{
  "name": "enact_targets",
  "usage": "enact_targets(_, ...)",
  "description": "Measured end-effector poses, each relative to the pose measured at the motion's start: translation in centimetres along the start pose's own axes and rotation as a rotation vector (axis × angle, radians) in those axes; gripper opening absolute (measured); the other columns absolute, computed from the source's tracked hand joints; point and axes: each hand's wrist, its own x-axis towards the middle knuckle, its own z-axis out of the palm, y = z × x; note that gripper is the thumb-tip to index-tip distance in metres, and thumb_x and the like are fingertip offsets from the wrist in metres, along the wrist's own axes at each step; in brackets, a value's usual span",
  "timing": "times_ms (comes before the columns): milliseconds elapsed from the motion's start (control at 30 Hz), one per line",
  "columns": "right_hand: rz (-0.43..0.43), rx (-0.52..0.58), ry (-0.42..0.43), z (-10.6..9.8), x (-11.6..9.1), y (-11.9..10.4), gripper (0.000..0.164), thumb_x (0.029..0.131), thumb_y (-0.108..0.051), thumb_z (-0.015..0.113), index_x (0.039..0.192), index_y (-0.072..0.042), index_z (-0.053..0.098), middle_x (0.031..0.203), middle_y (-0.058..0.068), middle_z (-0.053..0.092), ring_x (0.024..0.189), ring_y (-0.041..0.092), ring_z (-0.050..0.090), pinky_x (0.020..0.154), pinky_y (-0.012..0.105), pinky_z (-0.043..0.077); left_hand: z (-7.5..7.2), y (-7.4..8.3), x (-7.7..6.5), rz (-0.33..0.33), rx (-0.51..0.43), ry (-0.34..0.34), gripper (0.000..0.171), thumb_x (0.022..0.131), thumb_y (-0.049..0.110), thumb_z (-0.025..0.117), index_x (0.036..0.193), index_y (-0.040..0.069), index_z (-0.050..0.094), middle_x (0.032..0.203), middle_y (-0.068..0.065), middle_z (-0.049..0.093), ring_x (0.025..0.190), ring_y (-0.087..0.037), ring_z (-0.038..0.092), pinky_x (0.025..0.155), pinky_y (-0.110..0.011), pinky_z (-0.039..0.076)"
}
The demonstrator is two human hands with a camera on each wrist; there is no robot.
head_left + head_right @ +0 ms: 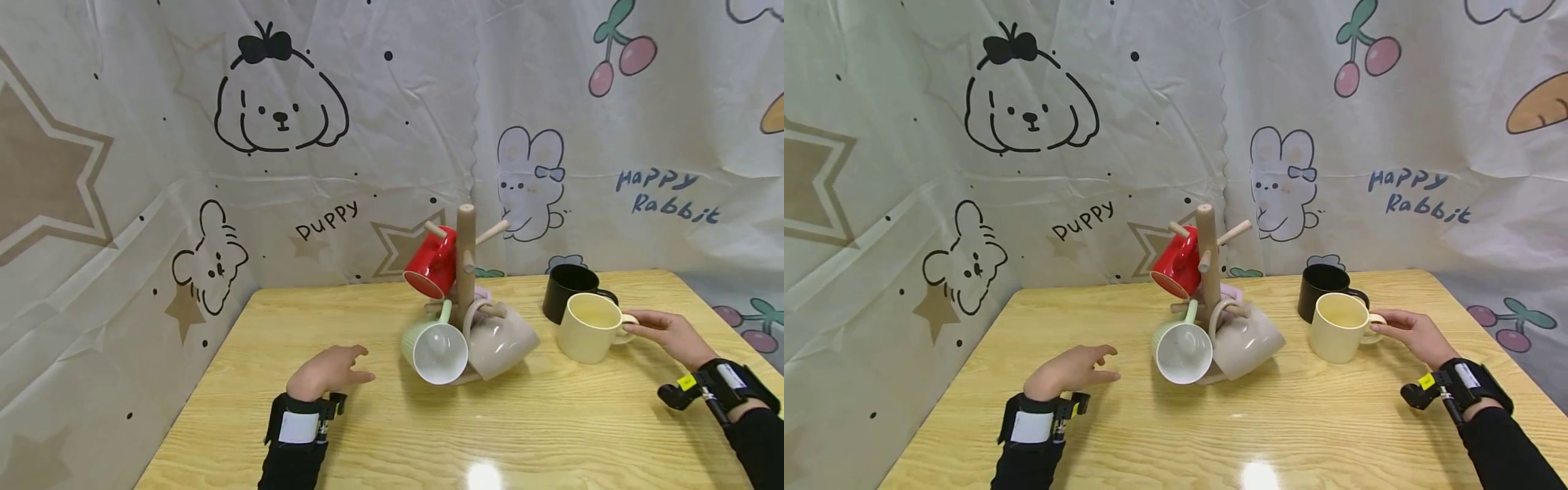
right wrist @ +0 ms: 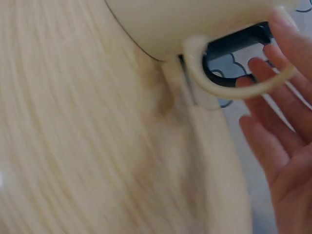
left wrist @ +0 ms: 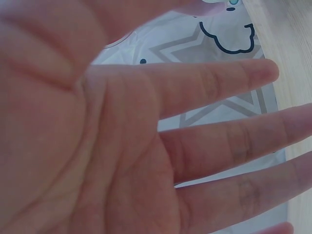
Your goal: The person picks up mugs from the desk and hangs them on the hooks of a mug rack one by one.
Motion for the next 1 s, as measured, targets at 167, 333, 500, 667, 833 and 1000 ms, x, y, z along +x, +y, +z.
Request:
enact_targets(167,-0.100,0.059,0.060,1.3,0.7,0.1,0.036,0.090,-0.025,0.059,0.111,0.005,0.062,0.090,-0.038,0.052,0.084,-0.018,0.048,0.067,0.008,0.043,-0.2,-0.4,-0.2,-0.004,0.003,0.005,0.052,0.087,0.032,0.062,0.129,0.004,0.049,0.122,-0.018,0.058,0.110,-0.031,0.057,0.088,-0.044,0.047)
enact_targets(333,-0.080,0.059,0.018,0.9,0.7,0.2,0.029,0.090,-0.024,0.060,0.108,-0.003,0.066,0.089,-0.036,0.054,0.082,-0.015,0.051,0.065,0.010,0.046,-0.3,-0.4,-0.3,-0.009,0.011,0.003,0.052,0.087,0.032,0.062,0.129,0.005,0.049,0.121,-0.017,0.059,0.109,-0.030,0.058,0.088,-0.043,0.048)
enact_targets(500,-0.069,0.084,-0.023,0.5,0.1,0.7,0.018,0.092,-0.020,0.056,0.104,-0.012,0.068,0.089,-0.035,0.055,0.082,-0.018,0.050,0.064,0.011,0.047,-0.3,-0.3,-0.2,-0.007,0.003,-0.006,0.053,0.087,0.033,0.062,0.130,0.004,0.048,0.122,-0.017,0.058,0.110,-0.030,0.057,0.090,-0.043,0.047)
enact_targets(667,-0.097,0.113,0.006,0.8,-0.6,1.2,0.018,0.094,-0.019,0.053,0.103,-0.021,0.067,0.089,-0.035,0.056,0.081,-0.017,0.052,0.063,0.011,0.047,0.0,-0.2,-0.2,-0.004,-0.005,0.001,0.052,0.087,0.033,0.062,0.130,0.005,0.049,0.123,-0.016,0.058,0.110,-0.030,0.057,0.089,-0.043,0.047)
enact_targets(833,-0.111,0.091,0.039,1.0,-1.4,1.5,0.018,0.094,-0.018,0.052,0.103,-0.025,0.066,0.088,-0.034,0.057,0.080,-0.018,0.052,0.062,0.010,0.046,-0.1,-0.1,-0.3,0.002,0.004,0.018,0.051,0.087,0.032,0.062,0.128,0.006,0.050,0.121,-0.017,0.059,0.109,-0.030,0.058,0.088,-0.043,0.048)
enact_targets(1000,-0.161,-0.001,0.105,0.7,-1.1,3.9,0.021,0.094,-0.019,0.052,0.111,-0.020,0.064,0.090,-0.037,0.054,0.079,-0.017,0.051,0.063,0.007,0.044,-0.7,-0.1,-0.8,0.020,0.004,0.050,0.051,0.086,0.032,0.063,0.128,0.006,0.051,0.119,-0.015,0.060,0.109,-0.029,0.058,0.088,-0.042,0.048)
